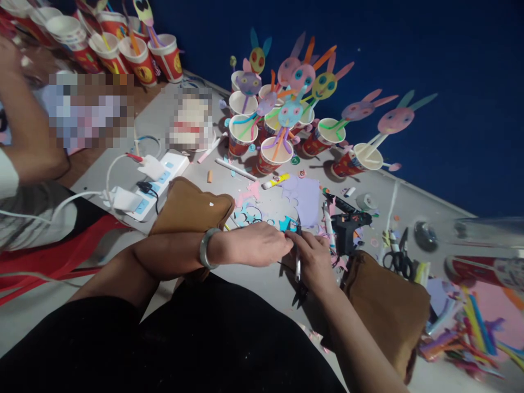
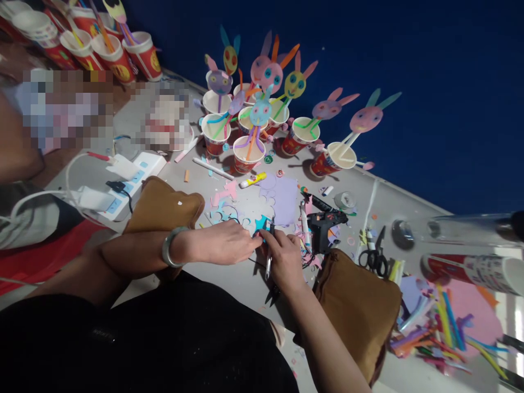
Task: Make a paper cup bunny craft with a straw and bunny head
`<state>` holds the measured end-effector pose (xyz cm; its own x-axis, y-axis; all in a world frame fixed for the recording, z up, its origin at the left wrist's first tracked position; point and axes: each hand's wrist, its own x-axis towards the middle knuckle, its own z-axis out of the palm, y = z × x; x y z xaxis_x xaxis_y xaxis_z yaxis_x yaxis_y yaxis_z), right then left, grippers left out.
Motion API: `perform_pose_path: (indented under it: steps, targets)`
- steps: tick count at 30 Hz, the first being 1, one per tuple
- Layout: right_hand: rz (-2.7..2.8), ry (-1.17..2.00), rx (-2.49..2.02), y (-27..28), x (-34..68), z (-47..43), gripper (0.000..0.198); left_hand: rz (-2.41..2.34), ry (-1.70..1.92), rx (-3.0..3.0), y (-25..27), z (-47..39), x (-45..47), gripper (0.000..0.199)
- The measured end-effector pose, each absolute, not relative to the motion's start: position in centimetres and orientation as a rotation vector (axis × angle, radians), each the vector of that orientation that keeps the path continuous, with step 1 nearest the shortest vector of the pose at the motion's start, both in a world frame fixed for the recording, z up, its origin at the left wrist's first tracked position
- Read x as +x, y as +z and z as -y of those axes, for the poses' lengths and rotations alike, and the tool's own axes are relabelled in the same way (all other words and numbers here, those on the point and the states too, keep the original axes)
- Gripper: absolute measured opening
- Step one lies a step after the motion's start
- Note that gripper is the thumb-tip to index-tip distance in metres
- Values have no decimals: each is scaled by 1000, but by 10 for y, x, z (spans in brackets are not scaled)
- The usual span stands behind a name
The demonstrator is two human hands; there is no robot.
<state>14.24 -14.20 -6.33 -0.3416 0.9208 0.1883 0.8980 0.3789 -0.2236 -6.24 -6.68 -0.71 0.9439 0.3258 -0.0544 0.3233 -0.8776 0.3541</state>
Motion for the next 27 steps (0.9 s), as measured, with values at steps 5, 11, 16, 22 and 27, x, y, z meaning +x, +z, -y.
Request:
perform_pose_path:
  steps: [5, 11, 16, 22, 27]
  targets:
    - [2318, 112, -1563, -61, 140, 139, 25, -454, -75, 2727, -11, 69, -61, 30]
    - [2197, 161, -1539, -63, 143, 138, 16, -425, -295, 2657, -3, 69, -57, 31]
    - [2192, 166, -1541, -62, 143, 138, 12, -445, -377, 2631, 4, 69, -55, 33]
    - [2221, 80, -1487, -62, 140, 136, 14, -449, -343, 2704, 8, 71, -54, 31]
    - [2223, 81, -1493, -62, 140, 135, 14, -450, -290, 2751, 1, 72, -55, 31]
